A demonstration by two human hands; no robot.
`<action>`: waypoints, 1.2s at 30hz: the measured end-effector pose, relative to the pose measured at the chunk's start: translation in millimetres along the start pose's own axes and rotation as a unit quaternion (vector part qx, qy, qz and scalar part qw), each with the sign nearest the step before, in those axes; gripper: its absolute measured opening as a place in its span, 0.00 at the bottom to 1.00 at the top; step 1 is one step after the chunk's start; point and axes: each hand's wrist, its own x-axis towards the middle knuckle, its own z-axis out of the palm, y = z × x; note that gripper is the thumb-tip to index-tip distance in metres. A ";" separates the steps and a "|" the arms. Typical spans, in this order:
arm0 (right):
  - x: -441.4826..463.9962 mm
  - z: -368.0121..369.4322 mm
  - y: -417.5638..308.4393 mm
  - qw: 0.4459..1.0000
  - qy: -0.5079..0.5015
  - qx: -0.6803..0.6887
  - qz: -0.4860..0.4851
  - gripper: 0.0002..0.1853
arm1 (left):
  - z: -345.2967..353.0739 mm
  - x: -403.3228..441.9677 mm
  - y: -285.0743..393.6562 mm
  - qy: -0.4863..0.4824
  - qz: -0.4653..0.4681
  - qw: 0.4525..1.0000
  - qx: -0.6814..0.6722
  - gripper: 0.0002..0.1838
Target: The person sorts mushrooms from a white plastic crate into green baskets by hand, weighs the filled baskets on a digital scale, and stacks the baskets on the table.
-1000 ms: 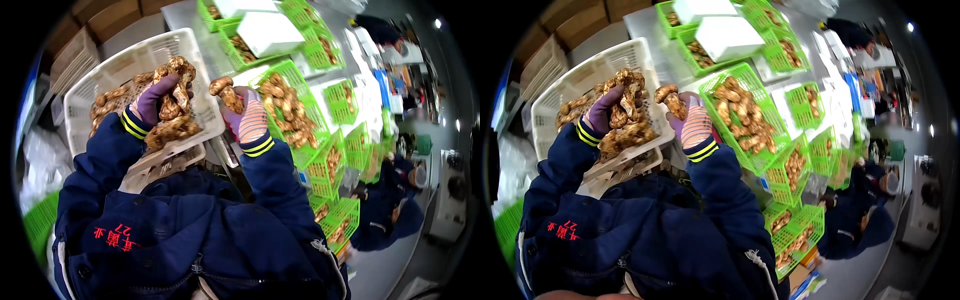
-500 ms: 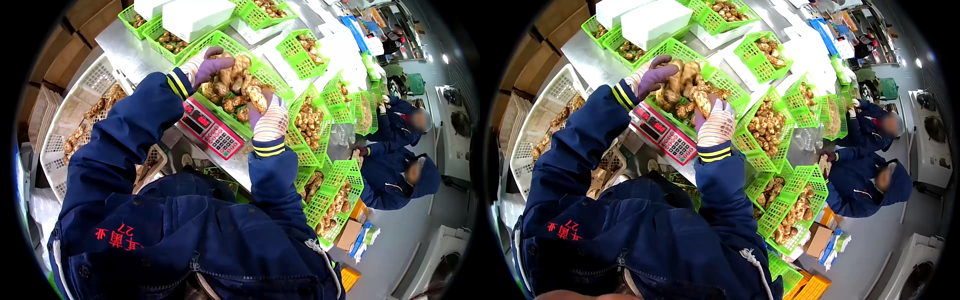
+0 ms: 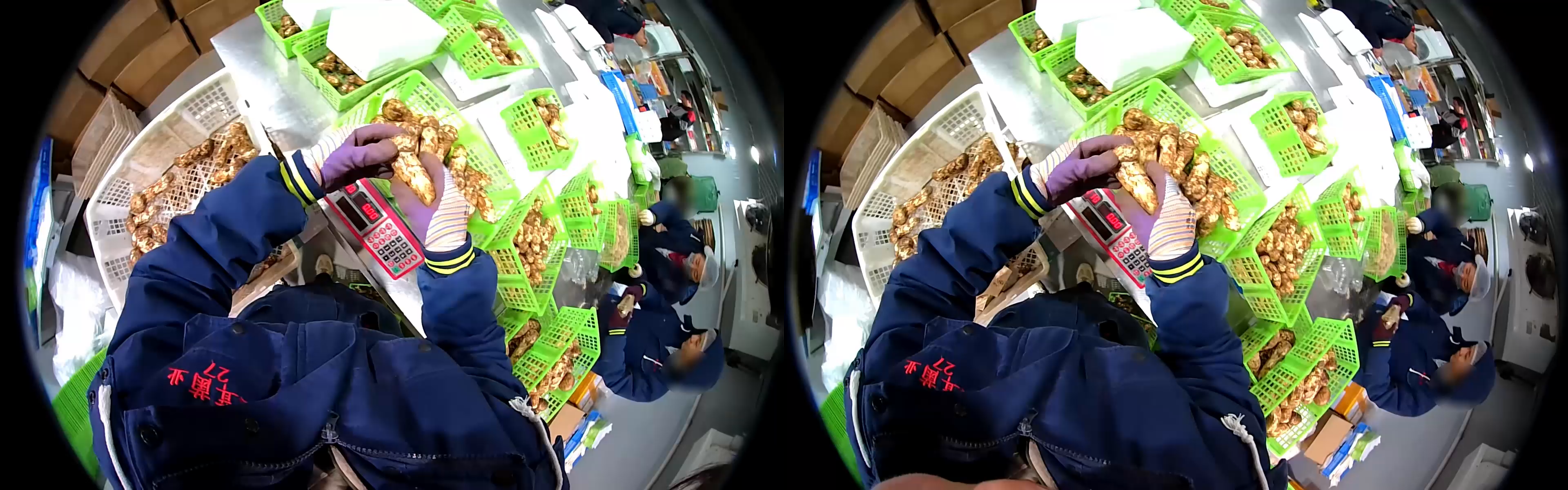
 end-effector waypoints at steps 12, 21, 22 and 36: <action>3.1 42.8 -13.8 0.970 -0.011 -0.208 -0.123 0.23 | -25.8 -49.0 17.3 0.020 0.010 0.998 0.058 0.25; -7.9 57.8 -45.6 0.945 -0.035 -0.281 -0.165 0.23 | -33.7 -71.3 12.0 -0.014 0.046 0.998 -0.031 0.23; -9.5 59.9 -43.4 0.945 -0.032 -0.278 -0.170 0.22 | -34.0 -73.5 12.6 -0.008 0.040 0.999 -0.031 0.22; -13.0 82.1 -41.0 0.979 -0.050 -0.156 -0.124 0.20 | -47.1 -100.3 15.3 -0.010 0.000 0.997 -0.075 0.27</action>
